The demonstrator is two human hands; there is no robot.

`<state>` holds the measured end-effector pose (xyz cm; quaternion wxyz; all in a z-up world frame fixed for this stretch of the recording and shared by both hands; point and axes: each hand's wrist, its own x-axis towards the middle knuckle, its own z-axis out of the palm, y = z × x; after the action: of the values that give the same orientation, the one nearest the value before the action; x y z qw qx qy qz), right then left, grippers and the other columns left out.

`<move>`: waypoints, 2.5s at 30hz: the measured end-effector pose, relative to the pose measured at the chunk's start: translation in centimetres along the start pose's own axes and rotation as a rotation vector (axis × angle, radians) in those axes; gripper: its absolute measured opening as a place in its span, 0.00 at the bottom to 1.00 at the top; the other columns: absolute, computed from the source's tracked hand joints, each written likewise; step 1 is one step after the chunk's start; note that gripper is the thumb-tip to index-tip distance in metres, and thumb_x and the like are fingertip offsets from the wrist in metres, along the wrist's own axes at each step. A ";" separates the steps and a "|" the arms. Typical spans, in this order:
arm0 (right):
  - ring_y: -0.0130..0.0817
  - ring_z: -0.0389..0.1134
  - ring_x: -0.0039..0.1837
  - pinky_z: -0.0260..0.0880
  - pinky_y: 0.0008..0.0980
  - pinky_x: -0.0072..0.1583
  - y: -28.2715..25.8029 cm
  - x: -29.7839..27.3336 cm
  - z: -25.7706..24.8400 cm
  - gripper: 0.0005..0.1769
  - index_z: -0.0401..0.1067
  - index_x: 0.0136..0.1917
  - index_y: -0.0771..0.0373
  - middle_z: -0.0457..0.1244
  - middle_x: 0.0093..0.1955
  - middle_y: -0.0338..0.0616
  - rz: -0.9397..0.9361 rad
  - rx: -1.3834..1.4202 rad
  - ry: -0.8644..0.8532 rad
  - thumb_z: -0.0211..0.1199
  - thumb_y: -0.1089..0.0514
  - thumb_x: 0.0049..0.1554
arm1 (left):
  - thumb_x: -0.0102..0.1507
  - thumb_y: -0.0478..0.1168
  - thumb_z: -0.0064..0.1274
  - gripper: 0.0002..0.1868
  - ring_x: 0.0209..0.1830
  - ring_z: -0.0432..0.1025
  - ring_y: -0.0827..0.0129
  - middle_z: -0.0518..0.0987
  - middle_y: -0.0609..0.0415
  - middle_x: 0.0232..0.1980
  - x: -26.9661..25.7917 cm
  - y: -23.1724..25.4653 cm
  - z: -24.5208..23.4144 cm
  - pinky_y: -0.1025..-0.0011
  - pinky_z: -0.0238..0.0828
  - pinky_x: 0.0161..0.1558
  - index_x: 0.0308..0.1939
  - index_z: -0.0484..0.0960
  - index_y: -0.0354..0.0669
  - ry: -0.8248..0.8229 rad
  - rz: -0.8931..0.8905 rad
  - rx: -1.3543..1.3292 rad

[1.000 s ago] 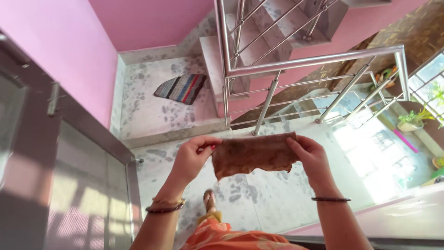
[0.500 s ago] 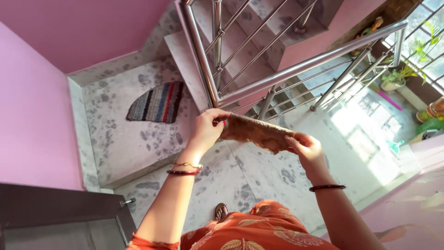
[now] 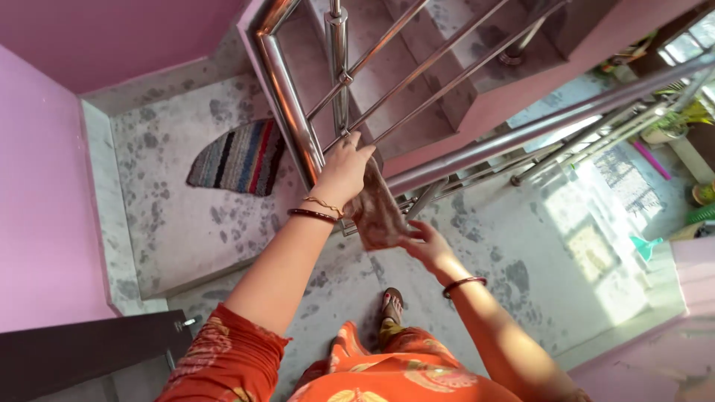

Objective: Cleaning the stainless steel railing of a staircase using a cloth.

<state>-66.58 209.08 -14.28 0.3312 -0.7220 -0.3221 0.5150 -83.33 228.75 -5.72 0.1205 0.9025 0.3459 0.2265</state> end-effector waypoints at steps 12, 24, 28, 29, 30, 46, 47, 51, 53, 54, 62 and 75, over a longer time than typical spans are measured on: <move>0.46 0.64 0.68 0.57 0.54 0.69 -8.5 6.2 4.0 0.44 0.64 0.68 0.64 0.62 0.68 0.50 -1.378 -1.076 0.148 0.66 0.46 0.40 | 0.64 0.28 0.47 0.15 0.54 0.74 0.48 0.79 0.47 0.58 -10.0 2.0 -4.0 0.57 0.71 0.54 0.53 0.82 0.40 0.048 -0.345 -0.242; 0.48 0.67 0.56 0.67 0.45 0.58 -7.5 10.3 3.7 0.47 0.68 0.61 0.64 0.65 0.53 0.49 -1.234 -1.017 -0.024 0.74 0.37 0.34 | 0.62 0.29 0.51 0.12 0.52 0.74 0.49 0.79 0.49 0.52 -11.3 1.4 -3.5 0.58 0.71 0.55 0.49 0.82 0.39 0.093 -0.278 -0.223; 0.45 0.67 0.60 0.67 0.43 0.63 -5.0 13.5 -3.6 0.38 0.68 0.62 0.58 0.65 0.54 0.43 -1.045 -1.113 -0.067 0.76 0.39 0.45 | 0.62 0.30 0.51 0.13 0.53 0.73 0.50 0.80 0.50 0.52 -11.4 2.6 -4.1 0.58 0.70 0.55 0.50 0.82 0.39 0.054 -0.299 -0.263; 0.46 0.67 0.60 0.66 0.44 0.63 -5.5 13.0 -4.5 0.39 0.68 0.61 0.60 0.65 0.55 0.45 -1.078 -1.143 -0.011 0.76 0.40 0.43 | 0.63 0.30 0.50 0.13 0.53 0.74 0.51 0.79 0.49 0.52 -11.6 2.6 -4.1 0.59 0.70 0.56 0.50 0.82 0.39 0.045 -0.308 -0.270; 0.48 0.66 0.60 0.65 0.45 0.64 -6.0 12.6 -5.5 0.39 0.69 0.60 0.61 0.65 0.55 0.46 -1.111 -1.172 0.046 0.76 0.41 0.41 | 0.63 0.30 0.50 0.13 0.53 0.74 0.51 0.79 0.49 0.52 -11.8 2.6 -4.0 0.59 0.70 0.56 0.50 0.82 0.39 0.035 -0.317 -0.277; 0.42 0.67 0.56 0.64 0.42 0.61 -6.9 10.9 3.9 0.31 0.72 0.52 0.58 0.65 0.50 0.41 -1.216 -1.032 0.026 0.72 0.46 0.36 | 0.61 0.29 0.52 0.15 0.56 0.73 0.49 0.79 0.46 0.55 -8.1 4.1 -0.9 0.58 0.69 0.59 0.52 0.81 0.38 0.061 -0.233 -0.250; 0.43 0.67 0.57 0.64 0.42 0.60 -6.9 11.3 2.5 0.34 0.72 0.54 0.58 0.65 0.51 0.41 -1.204 -1.041 -0.008 0.72 0.46 0.34 | 0.61 0.29 0.51 0.16 0.55 0.73 0.49 0.79 0.47 0.55 -7.8 4.3 -0.8 0.58 0.69 0.59 0.52 0.81 0.38 0.034 -0.256 -0.265; 0.42 0.68 0.59 0.66 0.42 0.61 -5.5 14.4 -5.6 0.38 0.70 0.60 0.57 0.66 0.54 0.41 -0.947 -1.176 -0.115 0.76 0.41 0.39 | 0.61 0.29 0.51 0.16 0.54 0.73 0.49 0.79 0.48 0.55 -6.9 5.1 -0.3 0.58 0.70 0.57 0.53 0.81 0.39 -0.009 -0.294 -0.270; 0.40 0.68 0.61 0.65 0.41 0.64 -3.9 15.8 -9.0 0.35 0.70 0.61 0.55 0.66 0.56 0.40 -1.051 -1.219 0.012 0.75 0.44 0.43 | 0.61 0.29 0.52 0.16 0.54 0.73 0.49 0.79 0.48 0.55 -6.9 5.1 0.6 0.59 0.70 0.57 0.53 0.81 0.40 -0.004 -0.285 -0.275; 0.38 0.68 0.62 0.65 0.39 0.66 -3.3 16.6 -10.7 0.32 0.70 0.62 0.54 0.66 0.57 0.38 -1.158 -1.260 0.142 0.75 0.46 0.47 | 0.61 0.29 0.52 0.16 0.54 0.73 0.50 0.78 0.48 0.56 -6.9 5.1 1.0 0.59 0.70 0.57 0.54 0.81 0.40 0.004 -0.277 -0.278; 0.48 0.57 0.73 0.46 0.71 0.71 -6.6 9.7 -9.8 0.45 0.62 0.70 0.58 0.59 0.67 0.49 -0.957 -1.157 0.248 0.71 0.53 0.41 | 0.60 0.35 0.57 0.24 0.59 0.69 0.48 0.74 0.48 0.61 -4.6 6.2 4.3 0.56 0.68 0.59 0.62 0.75 0.41 -0.135 -0.245 -0.236; 0.52 0.60 0.73 0.62 0.42 0.70 -4.8 -1.9 -11.6 0.35 0.63 0.73 0.60 0.58 0.73 0.53 -0.455 -0.370 0.475 0.63 0.60 0.53 | 0.47 0.62 0.70 0.63 0.61 0.64 0.43 0.64 0.35 0.68 6.5 11.2 16.2 0.47 0.60 0.64 0.75 0.52 0.39 -0.421 -0.143 0.147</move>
<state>-56.56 208.58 -6.43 0.3668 -0.7789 -0.4759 0.1794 -64.64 223.99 -13.50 0.1394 0.9094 0.3918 -0.0015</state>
